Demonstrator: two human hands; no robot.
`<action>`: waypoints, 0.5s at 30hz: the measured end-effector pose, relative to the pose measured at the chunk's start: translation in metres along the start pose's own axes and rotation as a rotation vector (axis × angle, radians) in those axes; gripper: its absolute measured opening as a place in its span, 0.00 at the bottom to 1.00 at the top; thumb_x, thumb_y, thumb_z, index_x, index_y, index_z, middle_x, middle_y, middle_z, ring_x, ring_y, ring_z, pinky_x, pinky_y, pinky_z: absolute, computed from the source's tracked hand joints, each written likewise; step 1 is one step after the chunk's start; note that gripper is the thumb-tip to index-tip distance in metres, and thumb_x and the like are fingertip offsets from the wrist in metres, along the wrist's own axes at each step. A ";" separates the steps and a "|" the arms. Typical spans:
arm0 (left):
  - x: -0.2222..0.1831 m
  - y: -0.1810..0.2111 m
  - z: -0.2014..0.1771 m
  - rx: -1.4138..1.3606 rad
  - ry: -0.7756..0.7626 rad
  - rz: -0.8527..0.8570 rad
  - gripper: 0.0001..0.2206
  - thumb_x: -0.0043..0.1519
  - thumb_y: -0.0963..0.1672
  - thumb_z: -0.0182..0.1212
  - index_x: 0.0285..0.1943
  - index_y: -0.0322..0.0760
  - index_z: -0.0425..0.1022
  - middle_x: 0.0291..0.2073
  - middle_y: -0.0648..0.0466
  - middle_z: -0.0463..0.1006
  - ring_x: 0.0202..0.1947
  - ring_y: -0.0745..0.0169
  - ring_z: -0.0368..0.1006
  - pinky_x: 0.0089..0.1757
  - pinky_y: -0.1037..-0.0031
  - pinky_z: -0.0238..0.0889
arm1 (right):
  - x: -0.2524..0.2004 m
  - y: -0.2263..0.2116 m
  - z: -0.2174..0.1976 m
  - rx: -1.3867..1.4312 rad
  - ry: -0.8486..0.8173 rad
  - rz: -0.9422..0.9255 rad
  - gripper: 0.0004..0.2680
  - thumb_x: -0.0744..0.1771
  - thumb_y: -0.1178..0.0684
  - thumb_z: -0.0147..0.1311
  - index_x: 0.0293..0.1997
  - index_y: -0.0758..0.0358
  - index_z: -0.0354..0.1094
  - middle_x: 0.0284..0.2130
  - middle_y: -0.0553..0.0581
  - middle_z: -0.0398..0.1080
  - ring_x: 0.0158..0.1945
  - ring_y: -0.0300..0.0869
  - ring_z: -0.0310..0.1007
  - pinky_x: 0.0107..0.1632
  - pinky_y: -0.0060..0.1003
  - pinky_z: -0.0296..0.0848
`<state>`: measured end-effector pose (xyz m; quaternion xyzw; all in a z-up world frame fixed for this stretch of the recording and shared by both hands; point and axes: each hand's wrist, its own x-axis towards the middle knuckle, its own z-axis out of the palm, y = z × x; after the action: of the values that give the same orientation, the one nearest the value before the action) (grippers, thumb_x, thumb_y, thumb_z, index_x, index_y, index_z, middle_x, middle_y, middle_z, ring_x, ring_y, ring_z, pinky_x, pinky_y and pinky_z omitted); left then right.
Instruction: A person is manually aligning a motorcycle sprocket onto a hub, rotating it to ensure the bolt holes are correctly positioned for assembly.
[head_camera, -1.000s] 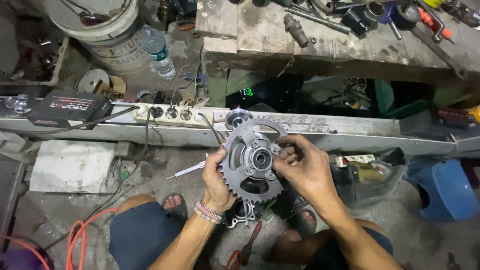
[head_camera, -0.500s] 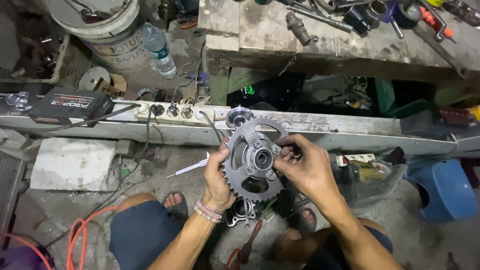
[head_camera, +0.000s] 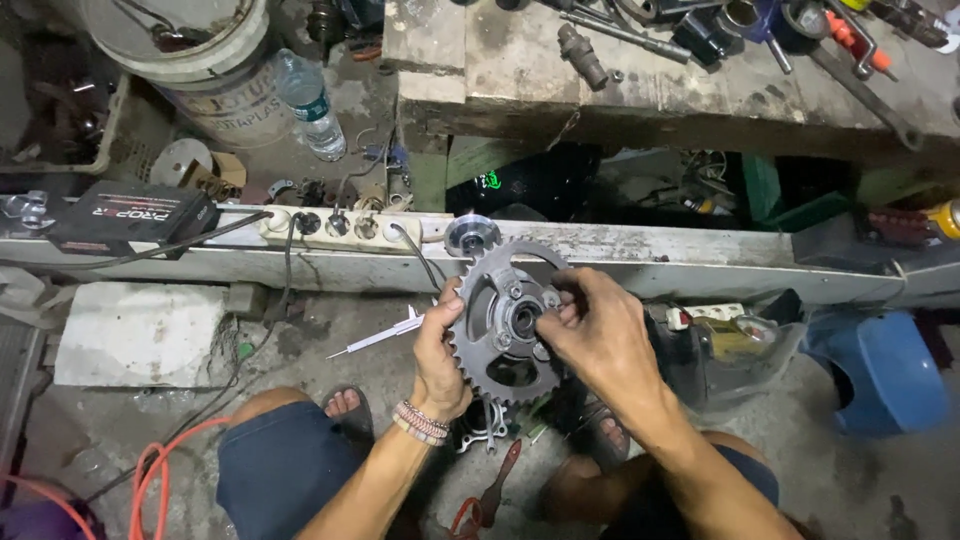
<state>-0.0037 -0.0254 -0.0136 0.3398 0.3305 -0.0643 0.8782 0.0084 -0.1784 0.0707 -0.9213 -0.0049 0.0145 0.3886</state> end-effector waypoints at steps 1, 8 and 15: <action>-0.003 0.004 0.004 0.002 -0.001 -0.004 0.35 0.52 0.50 0.56 0.74 0.42 0.63 0.53 0.36 0.73 0.50 0.41 0.70 0.52 0.54 0.66 | 0.000 0.000 0.002 -0.001 0.001 0.004 0.13 0.58 0.60 0.64 0.44 0.69 0.77 0.27 0.66 0.73 0.32 0.55 0.79 0.36 0.46 0.78; -0.010 0.017 0.007 -0.064 0.054 -0.010 0.35 0.50 0.51 0.57 0.72 0.42 0.66 0.49 0.38 0.76 0.45 0.42 0.73 0.48 0.53 0.70 | 0.009 0.002 0.002 0.220 -0.028 0.005 0.17 0.56 0.63 0.67 0.49 0.66 0.76 0.31 0.65 0.74 0.33 0.47 0.78 0.36 0.35 0.77; -0.011 0.029 0.008 -0.091 0.033 0.038 0.32 0.54 0.49 0.54 0.72 0.39 0.66 0.54 0.36 0.74 0.50 0.42 0.70 0.52 0.54 0.66 | 0.006 -0.032 -0.016 0.490 -0.226 0.304 0.29 0.55 0.69 0.68 0.61 0.77 0.62 0.42 0.70 0.66 0.33 0.43 0.73 0.39 0.38 0.81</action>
<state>0.0018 -0.0093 0.0139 0.3066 0.3412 -0.0269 0.8882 0.0154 -0.1673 0.1044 -0.7829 0.0932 0.1758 0.5895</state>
